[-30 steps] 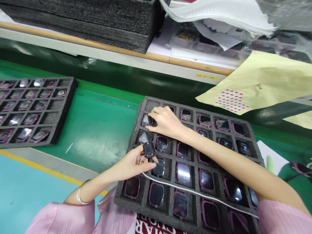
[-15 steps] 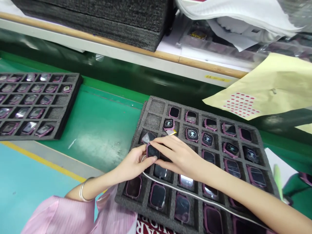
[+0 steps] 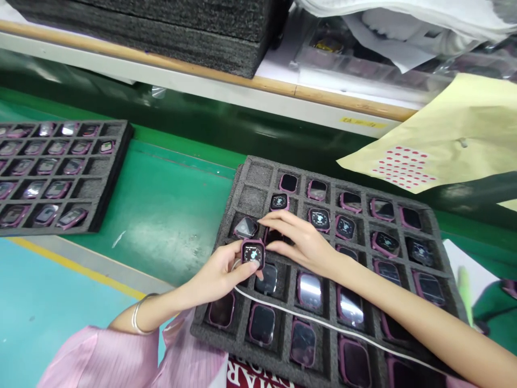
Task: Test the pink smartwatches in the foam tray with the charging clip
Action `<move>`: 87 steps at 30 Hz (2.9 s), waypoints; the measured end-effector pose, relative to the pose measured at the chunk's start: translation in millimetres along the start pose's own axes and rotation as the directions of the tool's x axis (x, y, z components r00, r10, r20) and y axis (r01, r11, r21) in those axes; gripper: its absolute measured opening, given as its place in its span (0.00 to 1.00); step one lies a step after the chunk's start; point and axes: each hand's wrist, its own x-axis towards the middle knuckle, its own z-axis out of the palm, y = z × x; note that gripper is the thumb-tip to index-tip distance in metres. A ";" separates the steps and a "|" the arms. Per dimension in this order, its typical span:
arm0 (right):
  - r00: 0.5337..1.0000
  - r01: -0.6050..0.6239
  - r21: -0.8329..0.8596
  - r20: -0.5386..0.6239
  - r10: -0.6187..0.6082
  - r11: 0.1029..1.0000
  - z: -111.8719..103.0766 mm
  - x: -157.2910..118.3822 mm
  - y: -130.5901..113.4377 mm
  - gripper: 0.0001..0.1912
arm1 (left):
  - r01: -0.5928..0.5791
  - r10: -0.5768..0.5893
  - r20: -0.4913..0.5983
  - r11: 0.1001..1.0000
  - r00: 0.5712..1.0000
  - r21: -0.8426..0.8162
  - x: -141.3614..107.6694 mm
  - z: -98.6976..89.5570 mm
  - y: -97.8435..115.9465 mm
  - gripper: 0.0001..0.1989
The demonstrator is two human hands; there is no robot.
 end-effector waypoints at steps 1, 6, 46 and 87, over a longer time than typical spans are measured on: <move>0.998 -0.043 -0.012 -0.037 0.042 0.999 0.1 0.6 2.4 0.17 | 0.016 -0.016 0.008 1.000 1.000 -0.002 -0.3 0.1 0.1 0.14; 0.977 -0.169 -0.024 -0.136 0.165 0.985 4.9 3.8 1.2 0.12 | 0.017 -0.018 0.010 0.999 1.000 0.030 -1.1 0.2 0.4 0.11; 0.990 0.023 -0.040 -0.137 -0.028 0.999 -5.9 25.3 -2.3 0.20 | -0.015 0.004 0.081 0.990 0.997 0.140 -7.9 0.9 -5.0 0.22; 0.992 0.073 -0.262 0.117 -0.043 0.962 16.0 -29.3 -85.2 0.17 | -0.072 0.070 0.022 0.993 0.997 0.091 -37.5 14.7 -17.6 0.19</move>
